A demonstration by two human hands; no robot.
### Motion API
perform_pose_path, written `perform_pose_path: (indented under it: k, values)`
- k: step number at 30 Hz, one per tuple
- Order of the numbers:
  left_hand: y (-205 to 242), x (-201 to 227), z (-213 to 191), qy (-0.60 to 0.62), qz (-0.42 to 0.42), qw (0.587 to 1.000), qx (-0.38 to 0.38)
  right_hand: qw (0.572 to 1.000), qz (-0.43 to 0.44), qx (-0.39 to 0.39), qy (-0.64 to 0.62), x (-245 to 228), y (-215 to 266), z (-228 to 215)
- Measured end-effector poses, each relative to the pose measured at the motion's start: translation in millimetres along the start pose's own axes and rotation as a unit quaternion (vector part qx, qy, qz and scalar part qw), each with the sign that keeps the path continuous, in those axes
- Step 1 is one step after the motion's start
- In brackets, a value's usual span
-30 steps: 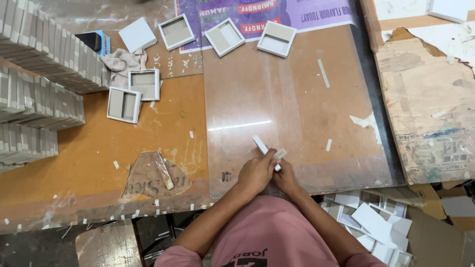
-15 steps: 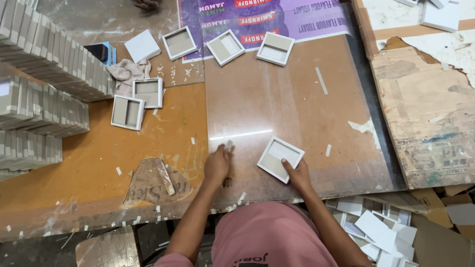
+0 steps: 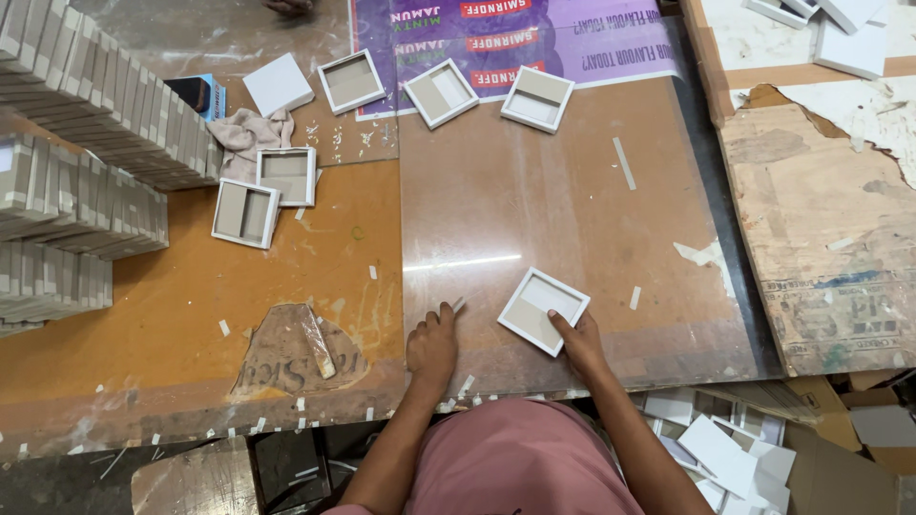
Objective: The person assembles small white cardboard boxes by folding flaps and pressing edges together. They handle each box one at a time, aligning and securing the sides, then placing the finished boxes on the table.
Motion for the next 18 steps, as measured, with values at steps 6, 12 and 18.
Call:
perform_pose_path:
  k: [6,12,18]
  values:
    - [0,0,-6,0.003,-0.004,1.000,0.002,1.000,0.002,0.004,0.019,-3,3,3]
    - [0,2,-6,0.006,0.002,1.000,0.010,0.984,-0.113,0.067,0.119,-29,22,12]
    - [2,1,-6,0.003,0.001,1.000,0.017,0.963,-0.137,0.153,0.174,-47,49,24]
Point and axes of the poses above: each hand's wrist, its own y-axis away from the middle knuckle, its own z-axis out of the palm, x = y × z, the point moved 7 cm from there along -y, towards the middle knuckle, and after that the axes turned 9 degrees about z, right-handed, at the moved point
